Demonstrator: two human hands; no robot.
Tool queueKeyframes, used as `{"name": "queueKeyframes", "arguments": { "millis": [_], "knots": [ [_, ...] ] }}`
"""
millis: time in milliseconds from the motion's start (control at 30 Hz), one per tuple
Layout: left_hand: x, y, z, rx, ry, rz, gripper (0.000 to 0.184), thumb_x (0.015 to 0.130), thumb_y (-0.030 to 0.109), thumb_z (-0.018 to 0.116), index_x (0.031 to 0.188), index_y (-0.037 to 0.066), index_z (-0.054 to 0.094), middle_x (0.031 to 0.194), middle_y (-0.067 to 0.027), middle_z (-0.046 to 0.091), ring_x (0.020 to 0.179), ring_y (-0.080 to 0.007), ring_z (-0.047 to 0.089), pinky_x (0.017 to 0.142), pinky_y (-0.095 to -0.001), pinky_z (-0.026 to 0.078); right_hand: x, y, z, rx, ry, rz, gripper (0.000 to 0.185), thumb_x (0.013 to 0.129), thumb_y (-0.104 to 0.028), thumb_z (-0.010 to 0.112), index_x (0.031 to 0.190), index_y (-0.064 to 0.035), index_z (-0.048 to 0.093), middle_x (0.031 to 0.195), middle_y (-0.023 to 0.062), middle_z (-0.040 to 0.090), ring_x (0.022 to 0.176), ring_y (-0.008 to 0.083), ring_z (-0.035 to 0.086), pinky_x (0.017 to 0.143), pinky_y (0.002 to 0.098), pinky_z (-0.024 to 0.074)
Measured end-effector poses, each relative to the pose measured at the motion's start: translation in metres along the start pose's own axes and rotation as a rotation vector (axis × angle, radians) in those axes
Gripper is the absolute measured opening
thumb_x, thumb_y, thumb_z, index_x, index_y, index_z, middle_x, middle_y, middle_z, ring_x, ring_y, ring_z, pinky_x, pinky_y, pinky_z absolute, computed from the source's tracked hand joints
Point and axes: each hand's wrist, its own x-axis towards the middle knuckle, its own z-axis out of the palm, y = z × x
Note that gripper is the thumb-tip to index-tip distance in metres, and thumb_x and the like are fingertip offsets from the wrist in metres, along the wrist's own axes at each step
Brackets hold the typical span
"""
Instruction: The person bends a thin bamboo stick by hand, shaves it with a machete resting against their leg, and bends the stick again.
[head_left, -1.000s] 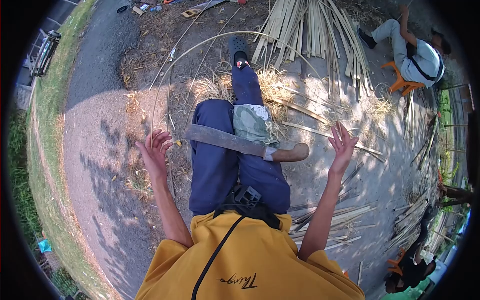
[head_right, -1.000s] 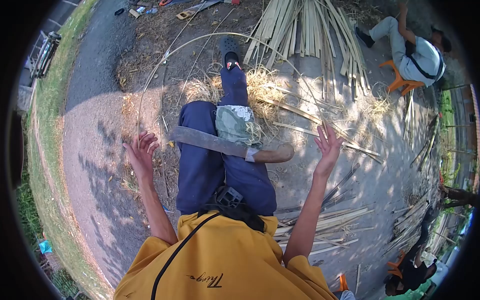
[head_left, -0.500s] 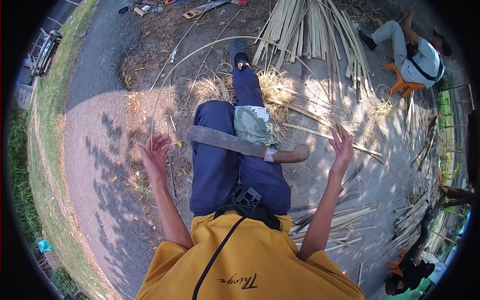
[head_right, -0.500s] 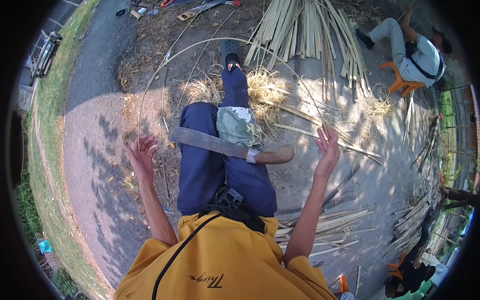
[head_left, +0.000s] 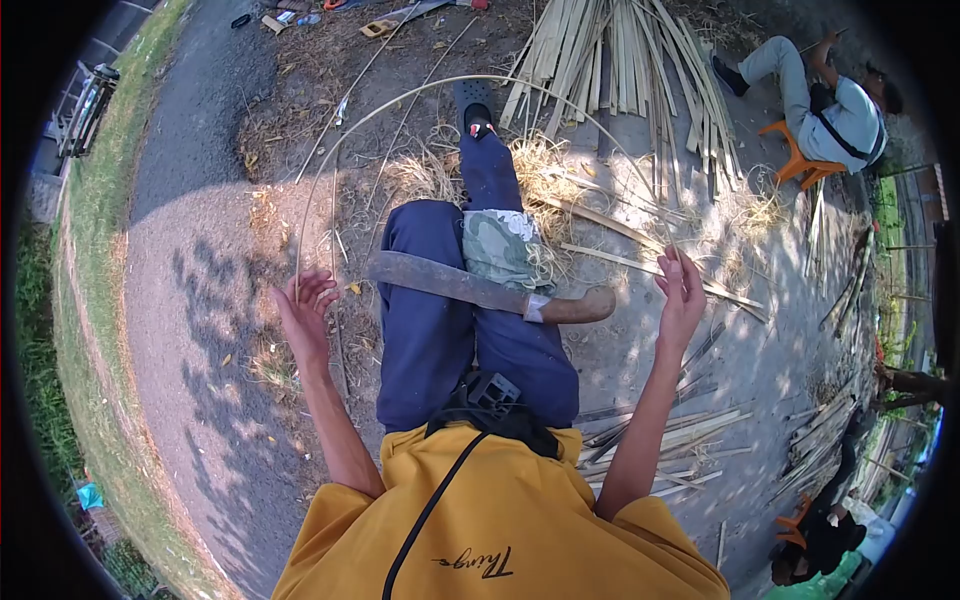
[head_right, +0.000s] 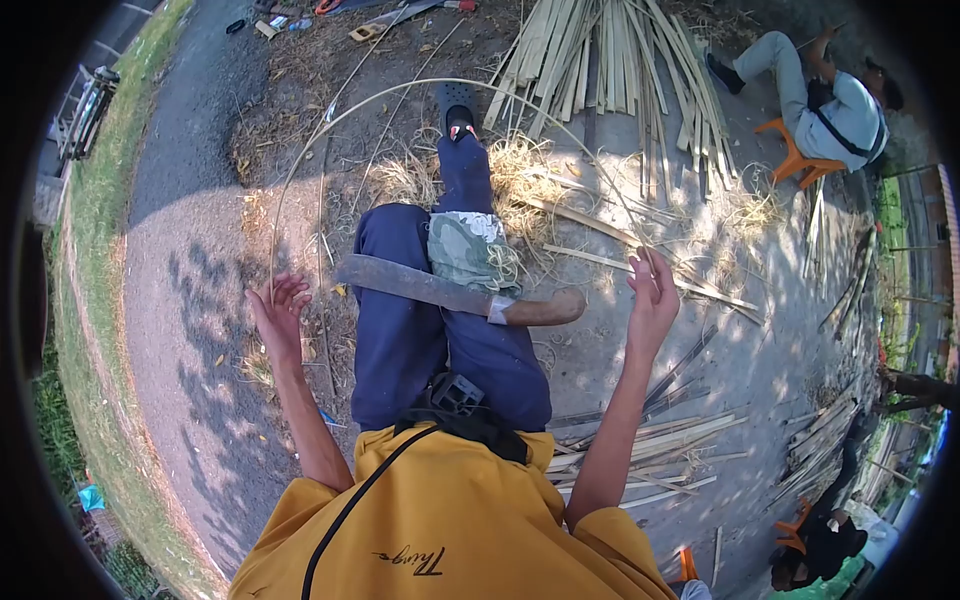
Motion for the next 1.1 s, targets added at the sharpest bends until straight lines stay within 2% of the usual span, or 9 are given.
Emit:
{"name": "queueKeyframes", "arguments": {
  "millis": [200,333,433,500,600,667,867,967,1100],
  "knots": [
    [0.002,0.010,-0.092,0.377,0.264,0.126,0.035,0.107,0.036,0.062,0.102,0.003,0.072,0.096,-0.0060,0.072,0.090,-0.0142,0.068,0.087,-0.0322,0.054,0.007,-0.017,-0.040,-0.211,0.036,-0.088,0.022,0.103,-0.020,0.069,0.107,0.0017,0.075,0.083,0.0076,0.076,0.074,0.0135,0.071,0.072,0.0249,0.0540],
    [-0.002,0.044,-0.208,1.041,0.190,-0.134,0.037,0.103,0.036,0.068,0.120,0.003,0.075,0.104,-0.0075,0.074,0.101,-0.0174,0.067,0.093,-0.0338,0.052,0.016,-0.040,-0.075,-0.281,-0.149,-0.160,0.014,0.097,-0.011,0.074,0.099,0.0022,0.077,0.078,0.0077,0.074,0.070,0.0125,0.069,0.068,0.0269,0.0546],
    [-0.015,0.061,-0.266,1.116,0.116,-0.071,0.039,0.103,0.032,0.068,0.131,0.005,0.070,0.119,-0.0115,0.072,0.118,-0.0228,0.064,0.103,-0.0398,0.049,0.015,-0.073,-0.081,-0.314,-0.427,-0.142,0.010,0.094,-0.008,0.076,0.095,0.0024,0.078,0.077,0.0078,0.074,0.070,0.0123,0.069,0.067,0.0273,0.0549],
    [-0.027,0.097,-0.271,1.872,0.291,0.188,0.040,0.105,0.027,0.063,0.140,0.006,0.063,0.133,-0.0139,0.068,0.129,-0.0256,0.058,0.111,-0.0441,0.044,0.010,-0.091,-0.069,-0.291,-0.497,-0.114,0.008,0.092,-0.005,0.076,0.093,0.0022,0.079,0.078,0.0082,0.075,0.070,0.0124,0.069,0.066,0.0264,0.0546],
    [-0.038,0.140,-0.159,1.513,0.355,0.507,0.039,0.107,0.022,0.060,0.143,0.006,0.061,0.138,-0.0145,0.066,0.128,-0.0272,0.060,0.112,-0.0452,0.044,-0.002,-0.107,-0.030,-0.270,-0.623,-0.153,0.007,0.092,-0.004,0.076,0.094,0.0024,0.079,0.079,0.0084,0.075,0.069,0.0123,0.070,0.063,0.0256,0.0534],
    [-0.059,0.154,-0.026,1.086,0.186,0.365,0.038,0.107,0.021,0.059,0.141,0.005,0.062,0.136,-0.0156,0.067,0.126,-0.0285,0.062,0.112,-0.0455,0.045,-0.009,-0.110,0.001,-0.229,-0.766,-0.174,0.007,0.093,-0.002,0.075,0.096,0.0020,0.079,0.080,0.0083,0.076,0.068,0.0122,0.070,0.061,0.0259,0.0535],
    [-0.096,0.091,0.150,0.818,-0.828,0.270,0.040,0.097,0.019,0.074,0.131,0.002,0.066,0.119,-0.0155,0.072,0.103,-0.0287,0.072,0.091,-0.0361,0.056,-0.025,-0.121,0.069,-0.172,-0.904,-0.253,0.007,0.094,-0.003,0.073,0.095,0.0014,0.079,0.081,0.0077,0.076,0.067,0.0119,0.070,0.060,0.0257,0.0523],
    [-0.101,0.073,0.165,0.826,-0.737,0.057,0.025,0.098,0.007,0.070,0.122,0.000,0.071,0.090,-0.0095,0.076,0.077,-0.0156,0.072,0.070,-0.0301,0.054,-0.026,-0.123,0.076,-0.197,-0.912,-0.284,0.008,0.093,-0.005,0.075,0.097,0.0008,0.079,0.083,0.0093,0.076,0.069,0.0137,0.071,0.062,0.0272,0.0521],
    [-0.098,0.046,0.157,0.730,-0.601,0.113,0.016,0.099,0.005,0.067,0.113,-0.001,0.074,0.079,-0.0084,0.075,0.072,-0.0123,0.070,0.064,-0.0281,0.051,-0.032,-0.125,0.085,-0.250,-0.821,-0.348,0.020,0.090,-0.012,0.078,0.107,0.0003,0.075,0.090,0.0087,0.076,0.085,0.0188,0.072,0.079,0.0322,0.0539]
  ]
}}
